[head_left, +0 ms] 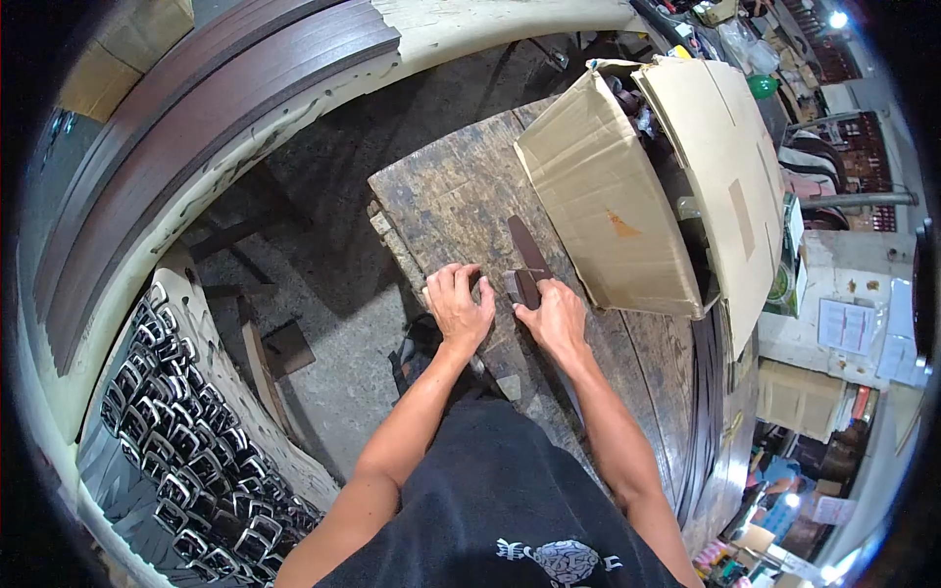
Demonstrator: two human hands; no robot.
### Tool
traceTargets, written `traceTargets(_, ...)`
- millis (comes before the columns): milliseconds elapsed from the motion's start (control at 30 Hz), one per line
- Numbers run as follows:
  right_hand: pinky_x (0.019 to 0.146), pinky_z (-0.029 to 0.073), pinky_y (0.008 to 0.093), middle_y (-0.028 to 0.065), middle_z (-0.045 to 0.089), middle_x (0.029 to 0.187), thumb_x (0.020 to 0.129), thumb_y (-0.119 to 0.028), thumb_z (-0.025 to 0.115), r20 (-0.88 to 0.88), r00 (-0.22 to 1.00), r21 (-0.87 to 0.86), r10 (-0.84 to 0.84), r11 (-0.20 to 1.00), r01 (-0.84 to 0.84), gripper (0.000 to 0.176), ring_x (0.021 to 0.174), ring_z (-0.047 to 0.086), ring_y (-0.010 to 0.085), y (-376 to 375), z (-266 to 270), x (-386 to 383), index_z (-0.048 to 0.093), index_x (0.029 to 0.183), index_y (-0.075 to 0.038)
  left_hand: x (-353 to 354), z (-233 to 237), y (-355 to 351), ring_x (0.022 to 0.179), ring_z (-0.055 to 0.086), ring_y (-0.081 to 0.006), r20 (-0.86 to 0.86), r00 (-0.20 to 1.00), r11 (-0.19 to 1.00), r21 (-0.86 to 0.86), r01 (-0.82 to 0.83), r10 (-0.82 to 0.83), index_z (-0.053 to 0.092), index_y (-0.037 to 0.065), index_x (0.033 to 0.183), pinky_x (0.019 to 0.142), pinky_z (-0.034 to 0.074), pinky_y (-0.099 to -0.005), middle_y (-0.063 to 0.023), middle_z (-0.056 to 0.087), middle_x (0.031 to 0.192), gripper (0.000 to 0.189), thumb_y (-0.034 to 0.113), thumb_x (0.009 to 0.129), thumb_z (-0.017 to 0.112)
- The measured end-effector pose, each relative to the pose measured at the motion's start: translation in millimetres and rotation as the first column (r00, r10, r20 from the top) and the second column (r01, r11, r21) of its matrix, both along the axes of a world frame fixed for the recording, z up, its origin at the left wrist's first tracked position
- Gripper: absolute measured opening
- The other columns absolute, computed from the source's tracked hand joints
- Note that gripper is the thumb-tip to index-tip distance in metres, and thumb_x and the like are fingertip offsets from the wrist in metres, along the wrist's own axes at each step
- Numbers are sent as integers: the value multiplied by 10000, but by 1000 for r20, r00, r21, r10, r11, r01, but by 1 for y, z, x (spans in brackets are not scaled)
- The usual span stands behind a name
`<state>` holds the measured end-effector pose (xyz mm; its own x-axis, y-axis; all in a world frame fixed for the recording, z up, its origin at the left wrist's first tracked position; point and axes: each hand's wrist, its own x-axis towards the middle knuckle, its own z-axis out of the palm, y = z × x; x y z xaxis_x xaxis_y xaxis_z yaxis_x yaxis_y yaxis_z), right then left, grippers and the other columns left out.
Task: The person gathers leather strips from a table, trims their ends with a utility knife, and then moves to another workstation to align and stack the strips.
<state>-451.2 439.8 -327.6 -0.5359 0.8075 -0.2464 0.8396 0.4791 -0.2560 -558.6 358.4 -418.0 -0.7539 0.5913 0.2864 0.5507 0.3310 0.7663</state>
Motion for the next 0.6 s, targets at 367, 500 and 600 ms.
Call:
traceTargets(367,791,496,465,218,630,948,723,-275,767,-24,1000,38,-19,999,20,430,922,616,391,-5,2,6,613,954,53,1,1,1,979,501,-288,14,1000,1000,11,-9,9,631,104,974,865,375,-417,-89,555,988,240,147,746,690)
traceTargets(500,789,492,468,221,626,940,722,-260,761,-11,1000,25,-28,999,28,410,916,612,393,-3,-1,4,617,936,58,0,3,1,967,513,-281,6,1000,1000,8,-17,17,623,108,959,835,391,-410,-76,561,984,238,150,734,689)
traceTargets(600,786,491,471,226,624,938,719,-261,759,-32,999,18,-31,999,31,403,913,611,396,-2,-5,2,619,918,61,1,1,1,968,512,-284,-3,1000,1000,7,-24,24,622,106,958,836,390,-412,-79,558,983,239,148,733,690)
